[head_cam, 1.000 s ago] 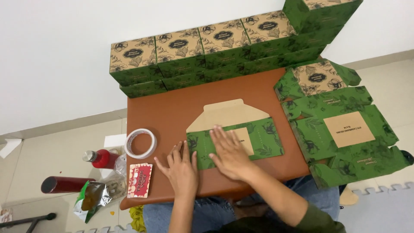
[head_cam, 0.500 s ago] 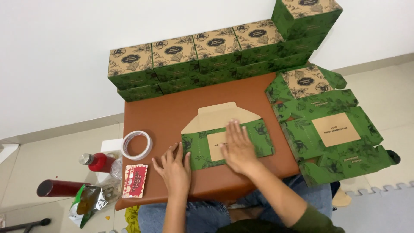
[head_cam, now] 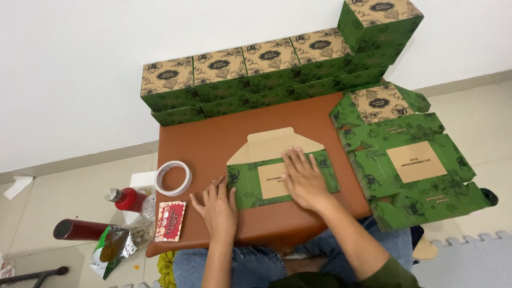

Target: Folding cardboard templates into small boxes and stacking them on a table.

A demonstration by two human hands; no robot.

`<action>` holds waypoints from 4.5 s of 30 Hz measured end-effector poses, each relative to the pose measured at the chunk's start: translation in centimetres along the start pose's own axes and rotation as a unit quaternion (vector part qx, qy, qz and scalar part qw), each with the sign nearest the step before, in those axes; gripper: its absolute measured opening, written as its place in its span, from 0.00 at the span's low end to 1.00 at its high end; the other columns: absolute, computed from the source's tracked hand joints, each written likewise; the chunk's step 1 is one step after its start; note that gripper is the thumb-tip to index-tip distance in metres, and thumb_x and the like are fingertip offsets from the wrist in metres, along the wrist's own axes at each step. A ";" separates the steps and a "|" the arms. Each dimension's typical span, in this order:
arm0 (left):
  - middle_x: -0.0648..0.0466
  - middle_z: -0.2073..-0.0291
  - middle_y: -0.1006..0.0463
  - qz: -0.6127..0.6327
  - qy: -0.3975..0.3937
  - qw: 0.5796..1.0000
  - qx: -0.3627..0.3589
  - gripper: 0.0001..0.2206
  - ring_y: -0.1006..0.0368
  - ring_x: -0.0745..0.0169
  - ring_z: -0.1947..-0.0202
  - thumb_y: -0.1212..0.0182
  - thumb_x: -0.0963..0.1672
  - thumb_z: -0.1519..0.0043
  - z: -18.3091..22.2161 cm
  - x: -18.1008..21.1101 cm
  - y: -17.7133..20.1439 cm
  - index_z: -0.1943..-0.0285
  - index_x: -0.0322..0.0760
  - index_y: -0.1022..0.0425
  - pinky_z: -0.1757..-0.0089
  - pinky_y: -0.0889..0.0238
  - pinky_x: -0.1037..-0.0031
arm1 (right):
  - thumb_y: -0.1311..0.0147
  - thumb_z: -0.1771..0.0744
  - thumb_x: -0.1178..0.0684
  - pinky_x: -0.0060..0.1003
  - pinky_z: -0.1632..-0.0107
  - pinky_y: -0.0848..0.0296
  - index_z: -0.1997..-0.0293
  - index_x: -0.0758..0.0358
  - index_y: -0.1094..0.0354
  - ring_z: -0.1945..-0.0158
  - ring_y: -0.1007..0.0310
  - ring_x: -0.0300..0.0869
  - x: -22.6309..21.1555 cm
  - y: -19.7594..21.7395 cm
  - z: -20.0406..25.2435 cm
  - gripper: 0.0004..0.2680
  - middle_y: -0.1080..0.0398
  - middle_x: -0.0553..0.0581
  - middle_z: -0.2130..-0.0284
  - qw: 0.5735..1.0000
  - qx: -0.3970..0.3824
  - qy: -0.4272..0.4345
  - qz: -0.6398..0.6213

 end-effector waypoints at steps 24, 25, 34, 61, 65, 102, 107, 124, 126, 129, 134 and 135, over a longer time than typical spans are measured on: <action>0.42 0.40 0.33 -0.136 -0.222 0.961 -0.093 0.33 0.41 0.46 0.34 0.43 0.49 0.39 -6.6 8.8 -12.2 0.24 0.37 0.48 0.35 0.63 0.39 | 0.34 0.44 0.26 0.60 0.29 0.58 0.31 0.69 0.49 0.26 0.58 0.66 1.2 -1.5 11.9 0.43 0.52 0.79 0.31 0.951 0.295 -0.035 -0.084; 0.42 0.40 0.33 -0.136 -0.221 0.961 -0.097 0.33 0.41 0.46 0.34 0.43 0.49 0.39 -4.4 8.5 -11.5 0.24 0.37 0.48 0.35 0.63 0.39 | 0.34 0.44 0.26 0.60 0.29 0.58 0.31 0.69 0.49 0.26 0.58 0.66 1.0 -1.0 12.1 0.43 0.52 0.79 0.31 0.952 0.291 -0.036 -0.085; 0.41 0.27 0.45 0.040 -0.245 0.966 -0.075 0.29 0.54 0.46 0.25 0.53 0.51 0.34 2.5 9.2 -5.8 0.24 0.37 0.44 0.32 0.67 0.52 | 0.48 0.34 0.38 0.52 0.28 0.57 0.30 0.76 0.53 0.26 0.53 0.58 -0.2 0.0 7.3 0.31 0.47 0.75 0.32 0.976 0.196 0.051 -0.082; 0.45 0.24 0.55 0.034 -0.179 0.946 -0.270 0.28 0.65 0.50 0.23 0.66 0.54 0.29 2.0 8.8 -7.0 0.20 0.48 0.54 0.32 0.81 0.50 | 0.65 0.28 0.40 0.51 0.26 0.61 0.27 0.75 0.56 0.24 0.58 0.58 0.7 0.9 4.5 0.26 0.53 0.78 0.30 0.996 0.050 0.013 -0.075; 0.44 0.24 0.54 0.036 -0.182 0.945 -0.271 0.27 0.65 0.49 0.23 0.66 0.54 0.29 2.1 8.9 -6.8 0.20 0.48 0.53 0.32 0.80 0.49 | 0.65 0.28 0.40 0.52 0.26 0.61 0.28 0.75 0.55 0.24 0.58 0.56 1.7 1.5 0.4 0.26 0.52 0.77 0.30 0.996 0.042 -0.001 -0.078; 0.44 0.33 0.39 0.133 -0.027 0.978 -0.159 0.30 0.38 0.44 0.38 0.35 0.45 0.45 2.8 -0.1 -1.2 0.31 0.43 0.37 0.45 0.43 0.57 | 0.36 0.38 0.45 0.41 0.47 0.36 0.41 0.60 0.28 0.58 0.33 0.42 -6.5 5.3 9.5 0.20 0.30 0.52 0.62 0.907 0.291 0.199 -0.228; 0.44 0.30 0.41 0.136 -0.102 0.975 -0.140 0.22 0.47 0.45 0.29 0.50 0.46 0.35 2.3 3.6 -0.3 0.30 0.44 0.36 0.36 0.61 0.48 | 0.49 0.33 0.40 0.56 0.34 0.48 0.31 0.56 0.41 0.34 0.52 0.54 -7.0 0.2 8.6 0.23 0.45 0.61 0.37 0.959 0.104 0.205 -0.163; 0.46 0.29 0.39 0.025 -0.192 0.978 -0.079 0.26 0.49 0.52 0.27 0.53 0.52 0.34 3.7 5.3 -2.5 0.26 0.45 0.40 0.34 0.67 0.46 | 0.79 0.29 0.36 0.45 0.26 0.83 0.23 0.59 0.74 0.23 0.86 0.44 -3.2 -0.3 -8.9 0.26 0.78 0.56 0.24 0.995 0.003 0.101 0.007; 0.46 0.30 0.39 0.027 -0.195 0.978 -0.071 0.26 0.49 0.51 0.27 0.53 0.51 0.34 3.7 5.4 -2.4 0.26 0.45 0.40 0.34 0.67 0.45 | 0.81 0.29 0.35 0.48 0.26 0.82 0.24 0.65 0.74 0.23 0.86 0.48 -3.8 -0.3 -6.4 0.28 0.78 0.61 0.24 0.995 0.005 0.104 -0.008; 0.46 0.30 0.38 0.050 -0.193 0.978 -0.063 0.25 0.48 0.52 0.28 0.52 0.49 0.35 3.5 5.6 -1.3 0.27 0.44 0.38 0.34 0.65 0.45 | 0.76 0.28 0.39 0.44 0.26 0.80 0.25 0.70 0.74 0.23 0.83 0.50 -4.7 -1.9 -0.2 0.27 0.77 0.66 0.25 0.990 0.022 0.142 -0.004; 0.46 0.30 0.39 0.039 -0.191 0.978 -0.080 0.25 0.49 0.53 0.27 0.53 0.49 0.35 3.5 5.4 -2.1 0.26 0.44 0.40 0.34 0.66 0.46 | 0.72 0.29 0.40 0.42 0.24 0.73 0.25 0.70 0.67 0.22 0.73 0.48 -7.0 -0.6 11.0 0.26 0.68 0.67 0.25 0.958 0.174 0.181 0.139; 0.46 0.30 0.39 0.038 -0.192 0.978 -0.076 0.25 0.49 0.52 0.27 0.53 0.48 0.35 3.5 5.4 -2.0 0.27 0.43 0.39 0.33 0.66 0.46 | 0.64 0.29 0.46 0.45 0.26 0.71 0.26 0.72 0.62 0.22 0.70 0.47 -7.0 -1.1 12.0 0.25 0.63 0.66 0.25 0.975 0.082 0.188 -0.082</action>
Point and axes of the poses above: each hand's wrist, its own z-axis away from the middle knuckle, its own y-axis out of the back of the hand, x = y × z, the point moved 10 cm from there along -z, towards the middle knuckle
